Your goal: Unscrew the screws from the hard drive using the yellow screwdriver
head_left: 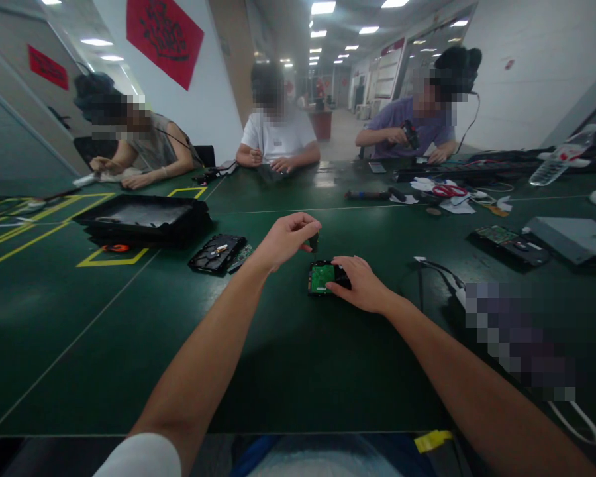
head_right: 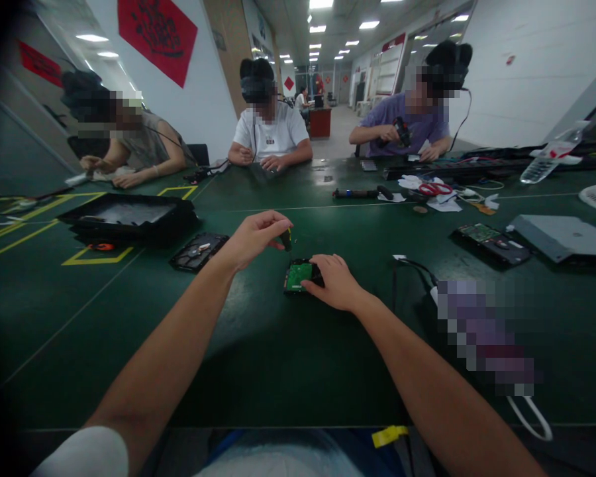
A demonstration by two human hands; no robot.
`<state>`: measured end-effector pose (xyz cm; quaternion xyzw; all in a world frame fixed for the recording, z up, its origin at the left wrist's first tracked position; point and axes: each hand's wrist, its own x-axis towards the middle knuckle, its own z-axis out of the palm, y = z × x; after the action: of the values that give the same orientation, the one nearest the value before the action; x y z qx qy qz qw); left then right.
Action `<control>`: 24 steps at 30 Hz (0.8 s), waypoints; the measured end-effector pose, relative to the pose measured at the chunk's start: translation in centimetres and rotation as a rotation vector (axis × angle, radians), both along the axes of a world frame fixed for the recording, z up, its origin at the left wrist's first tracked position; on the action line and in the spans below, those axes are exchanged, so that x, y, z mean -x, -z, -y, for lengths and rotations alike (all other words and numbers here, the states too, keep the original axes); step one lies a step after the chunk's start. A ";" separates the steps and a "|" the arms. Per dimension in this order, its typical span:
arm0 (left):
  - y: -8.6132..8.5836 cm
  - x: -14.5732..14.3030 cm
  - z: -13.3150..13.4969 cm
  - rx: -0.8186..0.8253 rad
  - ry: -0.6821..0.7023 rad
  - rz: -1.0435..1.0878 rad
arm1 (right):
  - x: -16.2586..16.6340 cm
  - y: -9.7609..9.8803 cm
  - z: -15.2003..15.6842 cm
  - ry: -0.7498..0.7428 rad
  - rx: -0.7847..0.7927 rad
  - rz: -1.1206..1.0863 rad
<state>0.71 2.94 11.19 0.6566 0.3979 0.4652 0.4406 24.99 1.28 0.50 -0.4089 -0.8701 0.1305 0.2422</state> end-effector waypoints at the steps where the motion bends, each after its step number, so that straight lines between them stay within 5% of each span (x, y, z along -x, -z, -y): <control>1: 0.0 -0.1 0.1 -0.014 -0.002 -0.017 | 0.0 0.0 0.0 0.001 0.003 0.001; 18: -0.1 0.1 0.2 -0.065 -0.130 -0.177 | 0.1 0.1 -0.1 0.040 -0.003 0.065; 24: 0.0 -0.2 0.4 -0.028 -0.073 -0.139 | 0.1 0.1 -0.2 0.029 -0.001 0.052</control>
<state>0.89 2.51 11.18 0.6784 0.4449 0.4396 0.3854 24.93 1.45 0.35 -0.4247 -0.8702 0.1160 0.2213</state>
